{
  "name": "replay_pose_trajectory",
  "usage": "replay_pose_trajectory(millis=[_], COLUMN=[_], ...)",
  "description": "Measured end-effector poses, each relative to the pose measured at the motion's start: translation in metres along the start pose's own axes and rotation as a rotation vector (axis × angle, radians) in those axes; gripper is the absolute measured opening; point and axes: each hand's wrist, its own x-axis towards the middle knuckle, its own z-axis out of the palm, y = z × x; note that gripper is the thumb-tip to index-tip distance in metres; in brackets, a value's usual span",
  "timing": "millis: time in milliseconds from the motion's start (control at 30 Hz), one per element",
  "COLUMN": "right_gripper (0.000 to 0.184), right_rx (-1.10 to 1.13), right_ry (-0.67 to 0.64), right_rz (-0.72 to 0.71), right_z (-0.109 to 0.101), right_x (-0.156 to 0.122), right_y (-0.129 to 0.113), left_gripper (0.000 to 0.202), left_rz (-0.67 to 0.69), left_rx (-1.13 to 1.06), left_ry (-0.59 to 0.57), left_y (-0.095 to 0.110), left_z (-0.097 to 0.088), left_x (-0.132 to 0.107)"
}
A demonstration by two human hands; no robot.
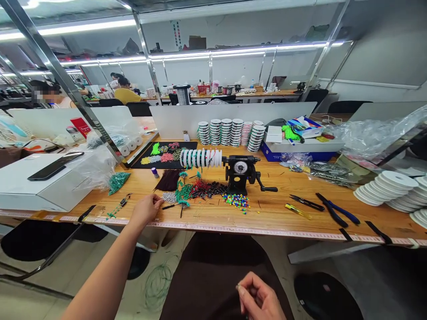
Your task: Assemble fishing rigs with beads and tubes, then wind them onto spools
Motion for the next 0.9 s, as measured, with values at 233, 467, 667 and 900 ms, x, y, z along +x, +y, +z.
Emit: replay_pose_trajectory(millis=[233, 467, 667, 900], right_gripper=[0.050, 0.051, 0.054, 0.054], right_rx=[-0.019, -0.005, 0.033, 0.066], right_ry=[-0.038, -0.048, -0.011, 0.047], right_rz=[0.014, 0.005, -0.021, -0.099], right_z=[0.000, 0.000, 0.000, 0.000], right_x=[-0.001, -0.001, -0.003, 0.000], right_y=[-0.007, -0.006, -0.005, -0.014], left_gripper=[0.018, 0.012, 0.031, 0.047], left_rz=[0.011, -0.014, 0.006, -0.020], left_rx=[-0.042, -0.227, -0.471, -1.019], left_ry=[0.009, 0.047, 0.085, -0.570], left_y=[-0.005, 0.001, 0.015, 0.073], left_z=[-0.005, -0.016, -0.029, 0.032], left_x=[0.009, 0.002, -0.025, -0.153])
